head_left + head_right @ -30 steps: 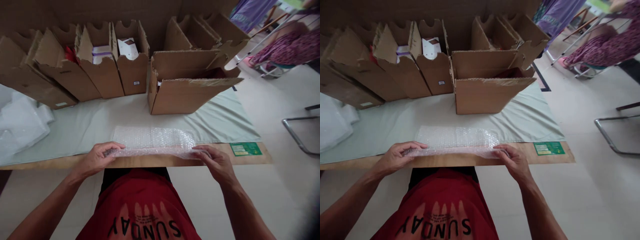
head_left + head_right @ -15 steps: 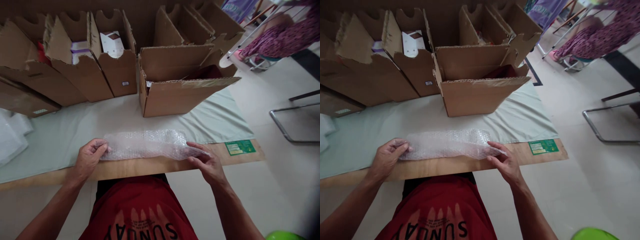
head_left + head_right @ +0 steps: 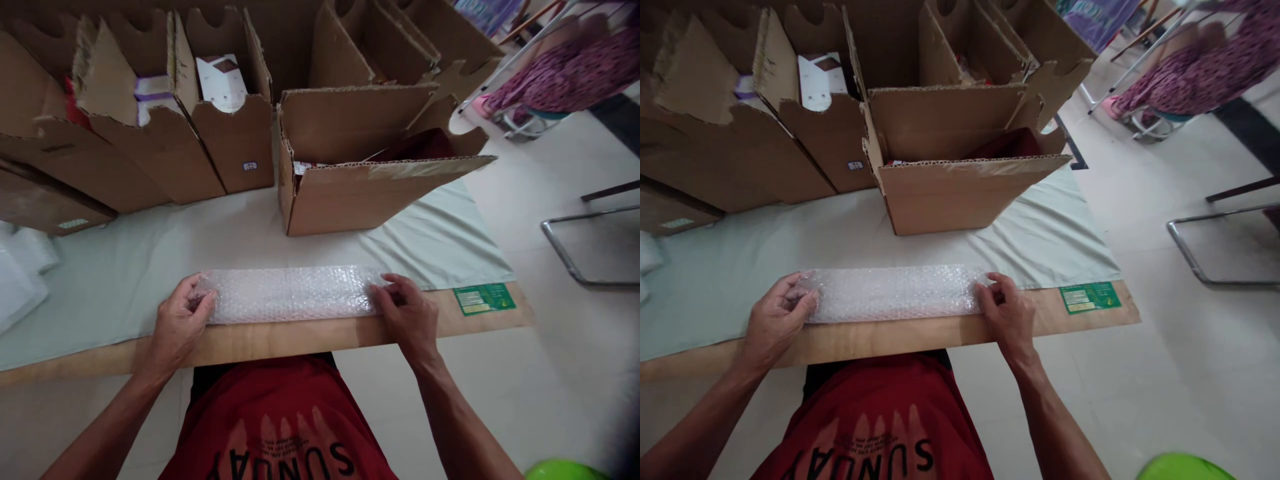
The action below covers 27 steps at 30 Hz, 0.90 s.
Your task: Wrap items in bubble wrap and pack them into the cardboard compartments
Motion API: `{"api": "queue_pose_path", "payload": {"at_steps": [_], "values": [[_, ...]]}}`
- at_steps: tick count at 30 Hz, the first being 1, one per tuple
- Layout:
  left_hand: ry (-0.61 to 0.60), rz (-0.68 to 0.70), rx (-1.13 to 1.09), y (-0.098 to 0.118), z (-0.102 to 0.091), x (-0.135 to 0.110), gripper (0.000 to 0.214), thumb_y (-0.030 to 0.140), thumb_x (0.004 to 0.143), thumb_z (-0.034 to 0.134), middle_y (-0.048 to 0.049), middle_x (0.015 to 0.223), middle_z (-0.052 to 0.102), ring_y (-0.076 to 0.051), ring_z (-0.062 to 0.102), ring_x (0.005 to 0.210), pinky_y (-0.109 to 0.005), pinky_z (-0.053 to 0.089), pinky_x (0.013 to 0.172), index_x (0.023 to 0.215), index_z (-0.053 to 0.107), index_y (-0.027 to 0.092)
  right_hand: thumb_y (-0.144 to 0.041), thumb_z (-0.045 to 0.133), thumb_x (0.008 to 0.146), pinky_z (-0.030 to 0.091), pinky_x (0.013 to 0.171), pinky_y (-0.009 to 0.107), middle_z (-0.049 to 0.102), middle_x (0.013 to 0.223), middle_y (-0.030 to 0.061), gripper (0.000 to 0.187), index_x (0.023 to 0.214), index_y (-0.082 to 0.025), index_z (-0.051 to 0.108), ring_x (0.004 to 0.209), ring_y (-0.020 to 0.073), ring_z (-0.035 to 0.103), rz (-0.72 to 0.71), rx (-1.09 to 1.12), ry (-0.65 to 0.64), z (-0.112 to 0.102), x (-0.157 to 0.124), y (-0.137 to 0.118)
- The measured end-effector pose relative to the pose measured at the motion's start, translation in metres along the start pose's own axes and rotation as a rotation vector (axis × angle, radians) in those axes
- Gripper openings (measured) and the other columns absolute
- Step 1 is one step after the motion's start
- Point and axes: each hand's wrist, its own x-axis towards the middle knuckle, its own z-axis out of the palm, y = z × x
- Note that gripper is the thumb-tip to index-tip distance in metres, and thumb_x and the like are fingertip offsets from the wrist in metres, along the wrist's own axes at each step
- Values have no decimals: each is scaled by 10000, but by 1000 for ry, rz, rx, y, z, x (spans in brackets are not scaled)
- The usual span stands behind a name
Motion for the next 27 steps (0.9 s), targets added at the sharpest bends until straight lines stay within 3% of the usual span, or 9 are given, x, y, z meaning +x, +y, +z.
{"api": "queue_pose_path", "payload": {"at_steps": [6,11,15,18,22,24,27], "values": [[66,182,394,-6,6,-2,455,455,883,575,-18,803,744,-194,694,694,-310,534,698,1261,646,211,-504,586,928,484,653,324,706,723,35,385,1077,-166,693,621,195,646,-112,-199,40,5,-6,7],[54,257,567,-8,4,-1,481,454,917,534,-73,932,731,-226,687,747,-327,522,676,1303,619,180,-523,568,922,461,637,334,729,1000,97,466,1213,-171,661,674,206,632,-57,-346,-8,-1,-2,3],[14,211,603,-1,-3,5,550,465,883,547,-111,1110,690,-238,676,827,-332,514,687,1343,582,166,-493,601,867,455,646,343,727,1033,97,490,1242,-182,656,705,221,629,3,-341,-111,-6,11,1],[-103,127,620,7,-6,15,557,437,847,561,-96,1078,695,-242,672,843,-333,495,711,1340,576,178,-441,633,817,425,627,327,711,833,51,381,1100,-194,696,673,219,617,47,-285,-226,-7,25,-2],[-273,63,614,16,-9,25,317,440,821,533,-27,786,655,-217,613,706,-318,429,660,1003,654,210,-423,631,769,353,571,303,601,625,9,207,732,-220,612,581,184,543,53,-171,-323,-10,35,-9],[-288,76,572,20,-14,27,231,433,795,519,-17,731,617,-200,580,670,-312,408,646,813,602,218,-432,620,760,361,577,301,579,631,11,232,672,-225,566,586,172,518,25,-65,-298,-15,35,-14],[-241,105,448,25,-25,29,217,433,760,520,-12,763,623,-173,549,648,-301,418,650,742,561,221,-444,638,778,378,565,282,541,646,-4,247,697,-220,572,578,146,481,58,141,-275,-24,30,-23]]}}
